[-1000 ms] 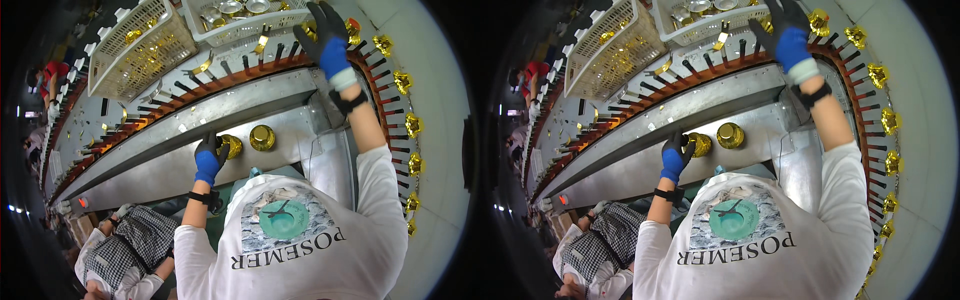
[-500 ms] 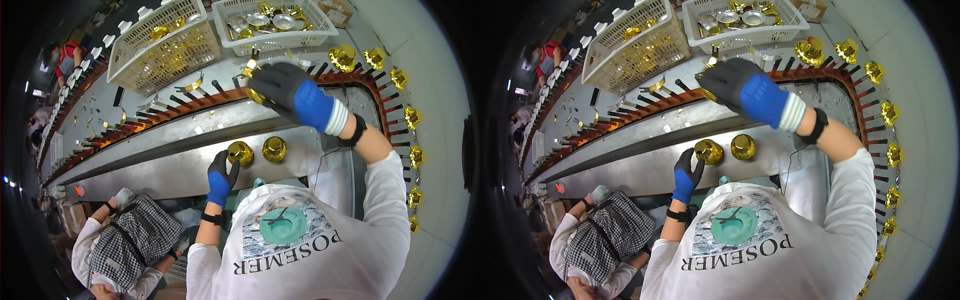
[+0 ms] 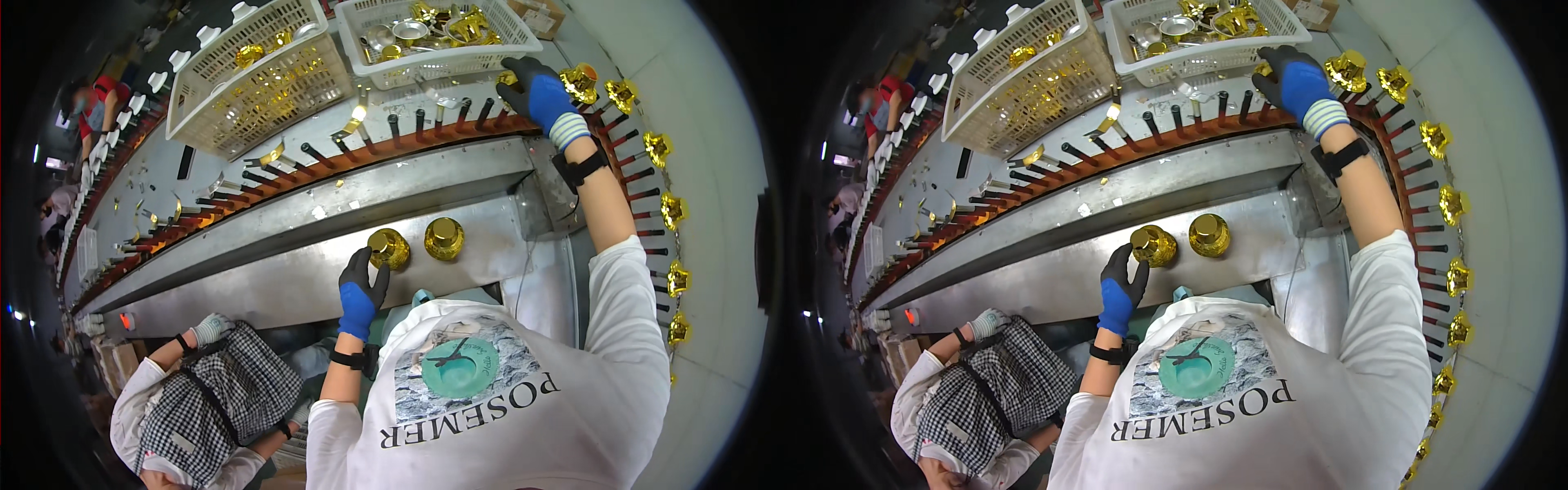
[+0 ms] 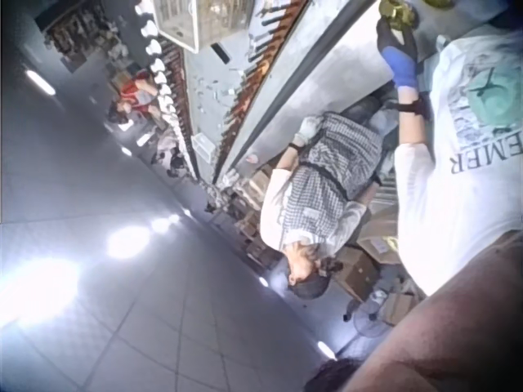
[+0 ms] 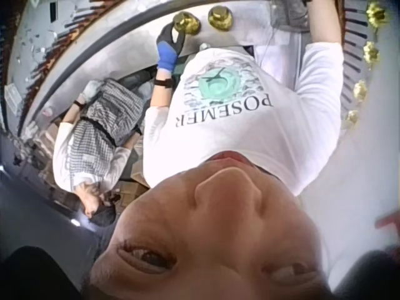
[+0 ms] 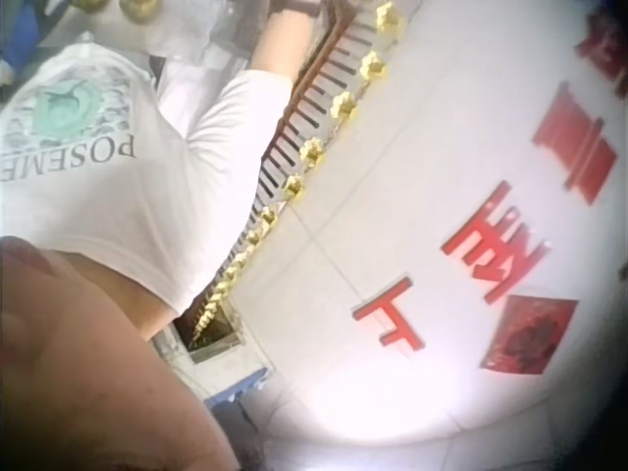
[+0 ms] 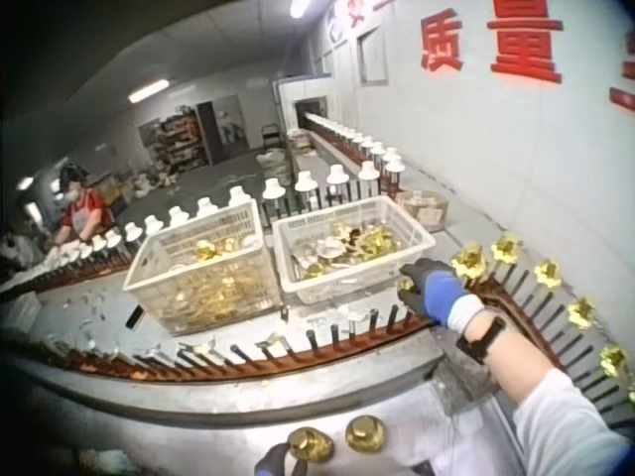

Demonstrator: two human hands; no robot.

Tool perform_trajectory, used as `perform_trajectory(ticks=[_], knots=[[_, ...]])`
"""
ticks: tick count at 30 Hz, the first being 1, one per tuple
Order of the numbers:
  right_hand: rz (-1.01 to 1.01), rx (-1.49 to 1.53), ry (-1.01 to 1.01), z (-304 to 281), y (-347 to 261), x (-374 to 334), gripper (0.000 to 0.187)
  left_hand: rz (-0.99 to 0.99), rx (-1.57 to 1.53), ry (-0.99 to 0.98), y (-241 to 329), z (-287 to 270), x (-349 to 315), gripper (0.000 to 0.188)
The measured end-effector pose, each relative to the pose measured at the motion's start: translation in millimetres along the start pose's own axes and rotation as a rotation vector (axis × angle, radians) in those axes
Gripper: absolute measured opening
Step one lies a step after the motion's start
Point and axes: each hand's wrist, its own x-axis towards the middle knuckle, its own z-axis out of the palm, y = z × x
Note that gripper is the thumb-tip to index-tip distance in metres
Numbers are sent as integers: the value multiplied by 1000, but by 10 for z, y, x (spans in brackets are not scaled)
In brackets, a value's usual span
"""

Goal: The person places small gold-colored components onto an assembly line conveyor, fitting some pieces together by hand and ensuring they are properly positioned on the moving tracks.

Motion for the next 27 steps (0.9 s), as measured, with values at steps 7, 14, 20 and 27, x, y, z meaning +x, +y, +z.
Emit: perform_trajectory(ticks=[7,14,20,27], knots=[[-94,292,82,-512,-433,-572,34,267,-82,11,685,-12,849,47],[64,354,-232,-503,-412,-1924,52,819,-128,-26,2446,443,2534,51],[194,503,-195,-421,-223,-2535,57,709,288,-164,3031,1467,3700,73],[211,556,-154,-334,-140,-2665,58,748,296,-243,2729,1306,3569,49]])
